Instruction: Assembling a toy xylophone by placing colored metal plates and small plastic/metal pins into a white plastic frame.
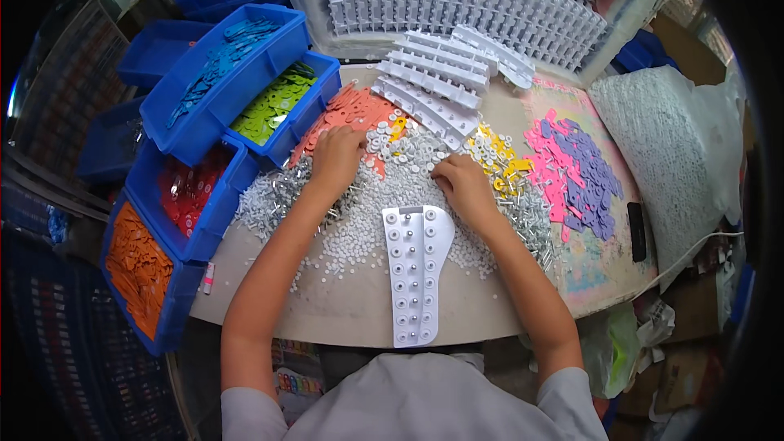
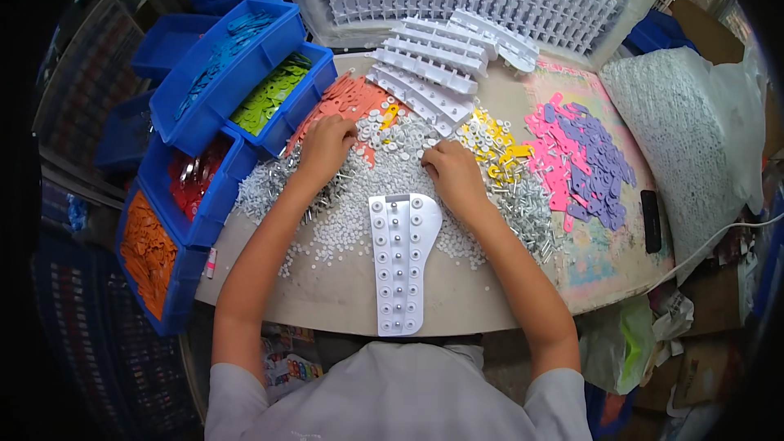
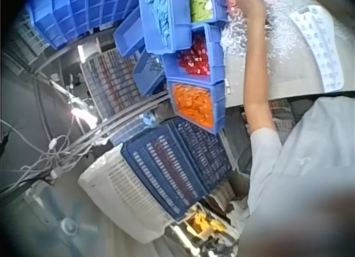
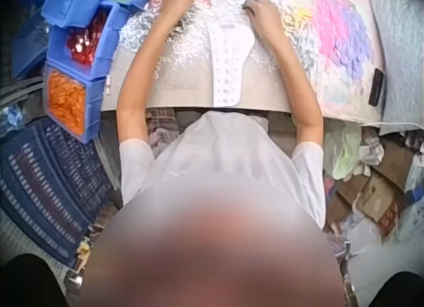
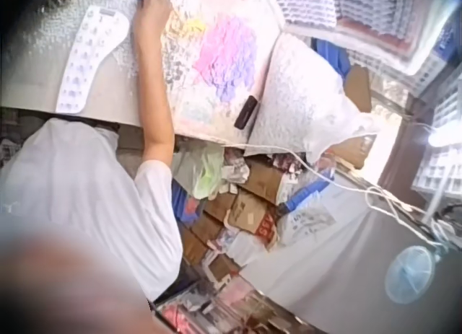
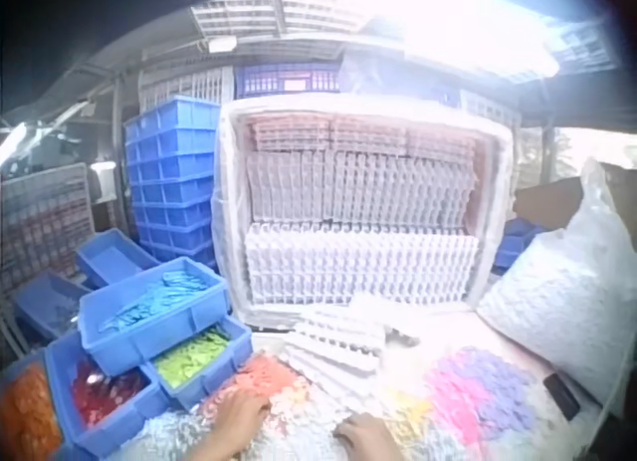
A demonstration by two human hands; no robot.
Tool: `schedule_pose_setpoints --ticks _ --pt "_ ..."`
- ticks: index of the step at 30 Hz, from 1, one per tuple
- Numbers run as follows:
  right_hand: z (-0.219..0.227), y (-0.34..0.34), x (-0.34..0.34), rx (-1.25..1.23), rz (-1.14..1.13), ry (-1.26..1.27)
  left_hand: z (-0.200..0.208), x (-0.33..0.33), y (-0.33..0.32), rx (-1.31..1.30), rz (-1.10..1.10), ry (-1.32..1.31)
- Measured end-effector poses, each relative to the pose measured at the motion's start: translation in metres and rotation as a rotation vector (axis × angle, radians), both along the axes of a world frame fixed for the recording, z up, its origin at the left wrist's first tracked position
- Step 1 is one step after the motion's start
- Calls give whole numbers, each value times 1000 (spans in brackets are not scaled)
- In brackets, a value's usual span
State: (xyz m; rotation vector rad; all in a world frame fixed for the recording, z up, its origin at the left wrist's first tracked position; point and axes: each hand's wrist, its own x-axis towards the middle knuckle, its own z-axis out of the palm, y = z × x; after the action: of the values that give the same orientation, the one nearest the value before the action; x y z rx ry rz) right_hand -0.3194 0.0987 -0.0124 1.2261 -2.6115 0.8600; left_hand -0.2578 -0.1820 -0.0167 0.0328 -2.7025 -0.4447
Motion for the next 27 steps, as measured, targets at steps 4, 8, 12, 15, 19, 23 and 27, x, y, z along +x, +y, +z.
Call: schedule_pose_setpoints --ticks 4,8,12,15,19,23,27 --pt "6 1 3 -5 -35 -40 1 8 3 -3 -19 117" --pt "40 19 33 -132 -79 -172 52 58 45 534 -63 -80" --pt "61 45 91 -221 -42 -326 55 135 75 672 -254 -142" --pt "57 54 122 -153 38 -392 43 164 96 702 -308 -161" --pt "44 51 139 -135 43 -471 27 172 112 690 -257 -195" --pt "37 45 142 -133 3 -402 21 171 118 589 -191 -105" --pt "33 43 144 -148 -17 -402 28 171 123 750 -63 -184"
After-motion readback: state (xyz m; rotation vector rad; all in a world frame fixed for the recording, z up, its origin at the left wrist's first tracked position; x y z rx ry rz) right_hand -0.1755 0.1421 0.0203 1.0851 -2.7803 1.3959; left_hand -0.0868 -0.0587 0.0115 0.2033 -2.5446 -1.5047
